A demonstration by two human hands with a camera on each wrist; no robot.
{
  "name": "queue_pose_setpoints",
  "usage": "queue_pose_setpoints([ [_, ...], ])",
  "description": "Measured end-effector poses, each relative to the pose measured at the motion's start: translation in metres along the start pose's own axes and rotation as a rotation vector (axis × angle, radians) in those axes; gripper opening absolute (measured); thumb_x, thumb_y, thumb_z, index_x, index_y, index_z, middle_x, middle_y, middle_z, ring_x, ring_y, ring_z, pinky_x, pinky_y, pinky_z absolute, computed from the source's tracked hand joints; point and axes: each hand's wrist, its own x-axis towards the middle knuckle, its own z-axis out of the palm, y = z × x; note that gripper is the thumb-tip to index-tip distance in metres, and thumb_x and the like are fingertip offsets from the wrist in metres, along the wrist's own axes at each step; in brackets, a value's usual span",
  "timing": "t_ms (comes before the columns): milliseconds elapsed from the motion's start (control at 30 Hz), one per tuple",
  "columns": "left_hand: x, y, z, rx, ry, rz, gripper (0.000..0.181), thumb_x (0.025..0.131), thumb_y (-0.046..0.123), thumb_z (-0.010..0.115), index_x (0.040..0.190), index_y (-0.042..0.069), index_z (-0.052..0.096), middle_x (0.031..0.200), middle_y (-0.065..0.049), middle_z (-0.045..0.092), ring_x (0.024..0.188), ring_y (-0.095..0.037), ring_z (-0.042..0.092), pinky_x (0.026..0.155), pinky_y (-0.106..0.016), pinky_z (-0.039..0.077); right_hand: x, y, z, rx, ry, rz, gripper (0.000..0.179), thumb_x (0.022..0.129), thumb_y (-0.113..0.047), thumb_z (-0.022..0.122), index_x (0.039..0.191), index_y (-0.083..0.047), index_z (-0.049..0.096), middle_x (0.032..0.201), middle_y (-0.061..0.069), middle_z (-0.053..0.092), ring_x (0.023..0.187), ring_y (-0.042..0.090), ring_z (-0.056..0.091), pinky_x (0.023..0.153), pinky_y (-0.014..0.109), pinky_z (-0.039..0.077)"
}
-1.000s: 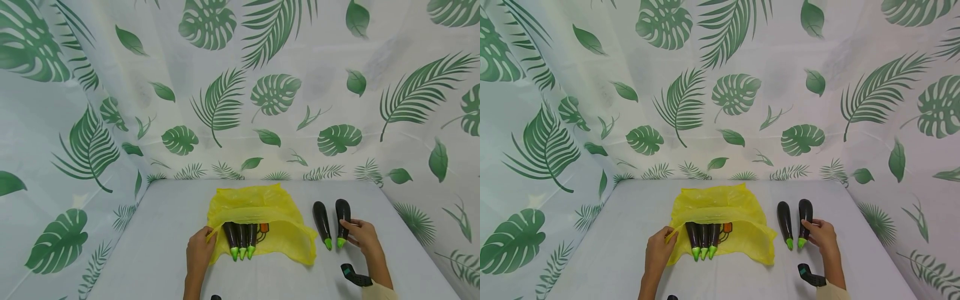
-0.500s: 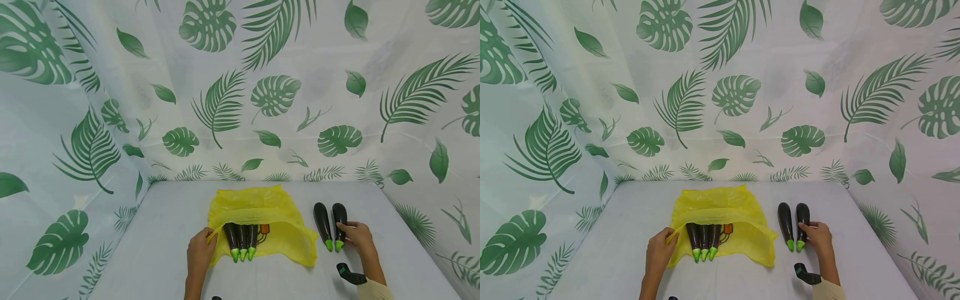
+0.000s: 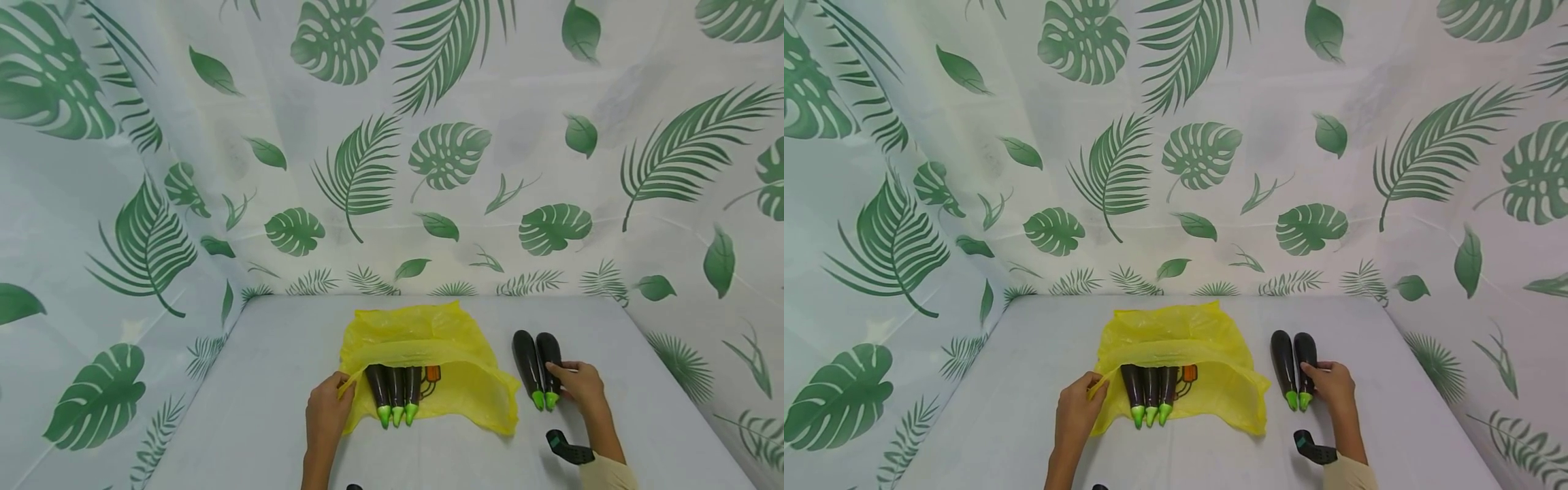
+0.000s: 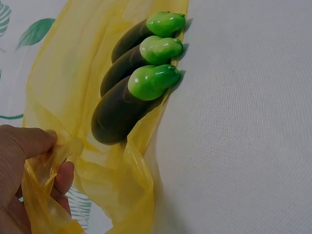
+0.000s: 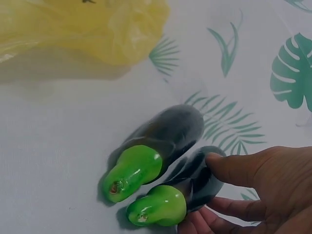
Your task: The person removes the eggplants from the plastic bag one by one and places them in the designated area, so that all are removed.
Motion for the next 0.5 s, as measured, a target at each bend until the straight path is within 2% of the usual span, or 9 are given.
queue_pose_setpoints([
  [233, -0.0021, -0.0019, 0.0018, 0.002, -0.003, -0.001, 0.011, 0.084, 0.019, 0.076, 0.091, 0.011, 0.072, 0.085, -0.001, 0.073, 0.071, -0.012, 0.064, 0.063, -0.031, 0.053, -0.007, -0.0018, 0.0009, -0.034, 0.01, -0.003, 0.069, 0.091, -0.031, 0.064, 0.135, 0.016, 0.039, 0.128, 0.038, 0.047, 0.107, 0.045, 0.056, 0.075, 0.038, 0.057],
  [500, -0.0015, -0.0031, 0.0013, -0.002, 0.011, 0.014, 0.012, 0.084, 0.018, 0.076, 0.091, 0.011, 0.072, 0.086, -0.002, 0.074, 0.074, -0.014, 0.066, 0.066, -0.033, 0.055, -0.0052, -0.0029, 0.0013, -0.03, 0.003, -0.012, 0.064, 0.09, -0.029, 0.066, 0.133, 0.014, 0.043, 0.126, 0.037, 0.05, 0.107, 0.043, 0.056, 0.072, 0.036, 0.057],
])
